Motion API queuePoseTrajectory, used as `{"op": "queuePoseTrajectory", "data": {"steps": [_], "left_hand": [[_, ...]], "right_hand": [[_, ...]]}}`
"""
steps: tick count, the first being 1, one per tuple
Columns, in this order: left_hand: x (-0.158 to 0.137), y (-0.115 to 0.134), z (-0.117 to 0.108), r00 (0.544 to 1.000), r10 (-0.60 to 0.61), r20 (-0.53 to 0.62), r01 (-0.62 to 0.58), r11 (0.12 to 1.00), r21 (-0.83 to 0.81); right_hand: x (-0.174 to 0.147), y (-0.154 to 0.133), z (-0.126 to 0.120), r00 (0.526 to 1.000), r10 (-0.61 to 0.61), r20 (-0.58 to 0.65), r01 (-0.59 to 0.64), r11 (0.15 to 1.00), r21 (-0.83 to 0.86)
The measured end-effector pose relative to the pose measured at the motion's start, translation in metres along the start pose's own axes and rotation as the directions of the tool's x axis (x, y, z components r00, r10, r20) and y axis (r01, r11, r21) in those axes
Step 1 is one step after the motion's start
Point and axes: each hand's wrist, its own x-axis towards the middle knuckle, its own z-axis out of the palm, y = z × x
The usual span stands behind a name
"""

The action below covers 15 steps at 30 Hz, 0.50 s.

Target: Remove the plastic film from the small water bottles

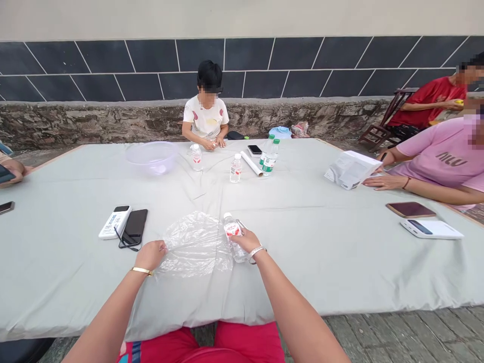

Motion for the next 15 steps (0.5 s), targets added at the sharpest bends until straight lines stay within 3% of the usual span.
{"op": "queuePoseTrajectory", "data": {"steps": [2, 4, 7, 9, 11, 15], "left_hand": [[-0.007, -0.010, -0.006, 0.998, -0.004, -0.056, 0.008, 0.998, 0.070], [-0.012, -0.018, -0.012, 0.996, 0.026, -0.090, -0.012, 0.988, 0.156], [-0.018, -0.021, -0.019, 0.999, 0.034, -0.007, -0.032, 0.981, 0.189], [-0.021, -0.016, -0.022, 0.999, 0.033, 0.036, -0.037, 0.992, 0.124], [-0.024, -0.009, -0.025, 0.998, 0.061, 0.030, -0.061, 0.998, 0.005], [-0.033, 0.009, -0.031, 0.990, 0.124, 0.068, -0.090, 0.921, -0.380]], "right_hand": [[0.006, -0.005, 0.008, 0.994, -0.064, -0.086, 0.081, 0.973, 0.216], [0.015, -0.008, 0.021, 0.956, -0.183, -0.229, 0.254, 0.907, 0.336], [0.027, -0.007, 0.038, 0.859, -0.327, -0.393, 0.452, 0.845, 0.284], [0.032, -0.004, 0.043, 0.834, -0.357, -0.421, 0.468, 0.862, 0.196], [0.031, -0.001, 0.041, 0.848, -0.355, -0.393, 0.433, 0.892, 0.128], [0.005, 0.006, 0.029, 0.867, -0.321, -0.381, 0.317, 0.945, -0.076]]}}
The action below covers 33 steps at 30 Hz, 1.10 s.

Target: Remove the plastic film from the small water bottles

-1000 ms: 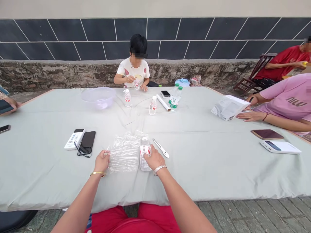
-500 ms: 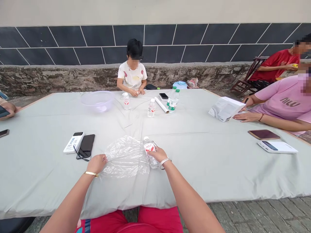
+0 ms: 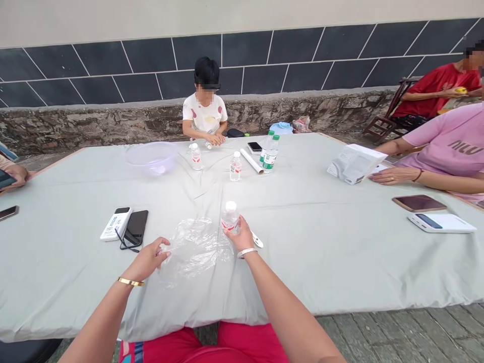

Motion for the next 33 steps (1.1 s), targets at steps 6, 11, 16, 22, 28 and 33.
{"op": "queuePoseTrajectory", "data": {"steps": [6, 11, 16, 22, 28, 33], "left_hand": [[-0.026, 0.045, -0.005, 0.943, 0.212, 0.258, -0.050, 0.854, -0.519], [-0.046, 0.071, -0.019, 0.919, 0.349, 0.185, -0.099, 0.658, -0.747], [-0.031, 0.054, -0.014, 0.967, -0.028, -0.253, -0.156, 0.722, -0.675], [-0.020, 0.041, 0.012, 0.897, 0.112, -0.427, -0.179, 0.977, -0.119], [-0.035, 0.056, 0.017, 0.972, 0.163, 0.167, 0.014, 0.670, -0.742], [-0.030, 0.060, 0.036, 0.937, 0.041, -0.346, -0.274, 0.702, -0.657]], "right_hand": [[-0.056, -0.045, -0.019, 0.904, -0.321, 0.283, 0.325, 0.945, 0.031], [-0.079, -0.084, 0.016, 0.526, -0.474, 0.706, 0.382, 0.873, 0.302], [-0.109, -0.077, 0.040, 0.629, -0.177, 0.757, 0.229, 0.973, 0.037], [-0.097, -0.095, 0.002, 0.687, -0.367, 0.628, 0.508, 0.860, -0.054], [-0.076, -0.103, 0.001, 0.955, -0.213, 0.208, 0.141, 0.938, 0.316], [-0.100, -0.103, 0.027, 0.866, -0.043, 0.497, -0.288, 0.772, 0.567]]}}
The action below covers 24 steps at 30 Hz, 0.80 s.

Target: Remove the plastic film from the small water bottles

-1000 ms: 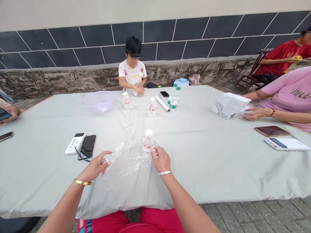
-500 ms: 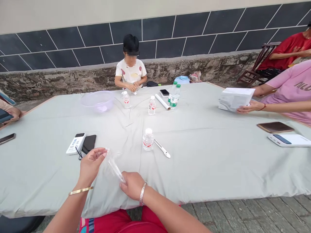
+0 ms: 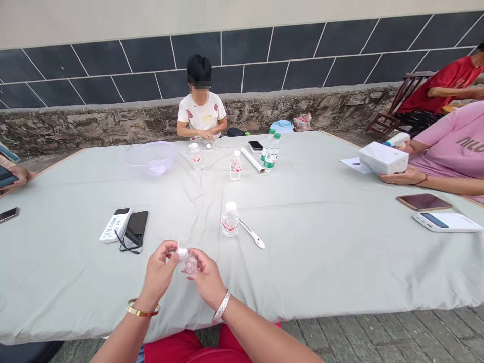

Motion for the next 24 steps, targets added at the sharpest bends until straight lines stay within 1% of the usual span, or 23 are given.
{"op": "queuePoseTrajectory", "data": {"steps": [1, 2, 3, 4, 5, 6, 7, 8, 9, 10, 11, 12, 13, 14, 15, 16, 17, 18, 19, 20, 21, 24], "left_hand": [[-0.002, -0.004, 0.003, 0.994, 0.108, -0.011, -0.105, 0.982, 0.158], [-0.004, -0.008, 0.006, 0.975, 0.223, 0.008, -0.215, 0.926, 0.312], [-0.007, -0.011, 0.009, 0.942, 0.332, 0.042, -0.316, 0.841, 0.439], [-0.010, -0.013, 0.011, 0.902, 0.424, 0.082, -0.399, 0.747, 0.531], [-0.012, -0.015, 0.014, 0.864, 0.488, 0.122, -0.458, 0.664, 0.591], [-0.014, -0.016, 0.016, 0.835, 0.529, 0.150, -0.495, 0.606, 0.623], [-0.014, -0.017, 0.018, 0.818, 0.551, 0.163, -0.517, 0.581, 0.629], [-0.013, -0.018, 0.020, 0.813, 0.561, 0.156, -0.524, 0.590, 0.614], [-0.011, -0.019, 0.021, 0.823, 0.552, 0.133, -0.515, 0.628, 0.583], [-0.008, -0.021, 0.022, 0.847, 0.521, 0.102, -0.487, 0.687, 0.539], [-0.004, -0.023, 0.023, 0.881, 0.469, 0.062, -0.437, 0.756, 0.488], [0.001, -0.024, 0.023, 0.917, 0.398, 0.020, -0.366, 0.822, 0.436], [0.005, -0.026, 0.022, 0.949, 0.315, -0.023, -0.282, 0.879, 0.384], [0.009, -0.028, 0.020, 0.973, 0.224, -0.063, -0.192, 0.925, 0.329], [0.013, -0.029, 0.018, 0.986, 0.132, -0.099, -0.102, 0.958, 0.268], [0.017, -0.030, 0.016, 0.991, 0.045, -0.125, -0.019, 0.979, 0.203], [0.021, -0.030, 0.013, 0.991, -0.037, -0.131, 0.056, 0.988, 0.143], [0.024, -0.030, 0.010, 0.987, -0.108, -0.115, 0.119, 0.989, 0.091], [0.028, -0.029, 0.007, 0.983, -0.164, -0.085, 0.169, 0.984, 0.052], [0.032, -0.028, 0.004, 0.978, -0.202, -0.047, 0.203, 0.979, 0.027], [0.036, -0.027, 0.001, 0.974, -0.225, -0.008, 0.225, 0.974, 0.015], [0.047, -0.027, -0.003, 0.964, -0.250, 0.091, 0.251, 0.968, -0.002]], "right_hand": [[-0.002, -0.001, 0.002, 0.999, 0.035, 0.036, -0.038, 0.996, 0.083], [-0.004, -0.003, 0.003, 0.996, 0.061, 0.065, -0.071, 0.984, 0.164], [-0.005, -0.006, 0.003, 0.992, 0.084, 0.092, -0.104, 0.965, 0.242], [-0.006, -0.009, 0.001, 0.988, 0.107, 0.114, -0.138, 0.940, 0.311], [-0.006, -0.013, 0.000, 0.983, 0.127, 0.130, -0.167, 0.914, 0.369], [-0.007, -0.016, -0.002, 0.980, 0.142, 0.138, -0.187, 0.892, 0.412], [-0.008, -0.018, -0.004, 0.979, 0.149, 0.140, -0.196, 0.876, 0.440], [-0.008, -0.020, -0.005, 0.979, 0.147, 0.138, -0.194, 0.872, 0.450], [-0.009, -0.021, -0.007, 0.981, 0.136, 0.140, -0.185, 0.876, 0.445], [-0.010, -0.020, -0.010, 0.981, 0.122, 0.150, -0.175, 0.886, 0.428], [-0.010, -0.020, -0.014, 0.979, 0.113, 0.170, -0.173, 0.902, 0.396], [-0.009, -0.018, -0.020, 0.977, 0.113, 0.183, -0.171, 0.924, 0.343], [-0.008, -0.015, -0.028, 0.979, 0.117, 0.167, -0.160, 0.950, 0.267], [-0.005, -0.011, -0.038, 0.987, 0.122, 0.101, -0.138, 0.975, 0.175], [-0.001, -0.007, -0.051, 0.993, 0.118, -0.015, -0.117, 0.991, 0.071], [0.004, -0.001, -0.065, 0.981, 0.094, -0.168, -0.102, 0.994, -0.041], [0.010, 0.005, -0.079, 0.945, 0.051, -0.324, -0.105, 0.982, -0.154], [0.016, 0.012, -0.093, 0.895, 0.001, -0.446, -0.129, 0.958, -0.257], [0.023, 0.019, -0.105, 0.853, -0.047, -0.520, -0.162, 0.923, -0.349], [0.029, 0.026, -0.114, 0.834, -0.086, -0.546, -0.192, 0.881, -0.432], [0.036, 0.032, -0.121, 0.837, -0.115, -0.535, -0.209, 0.836, -0.507], [0.059, 0.044, -0.125, 0.878, -0.142, -0.457, -0.218, 0.731, -0.646]]}}
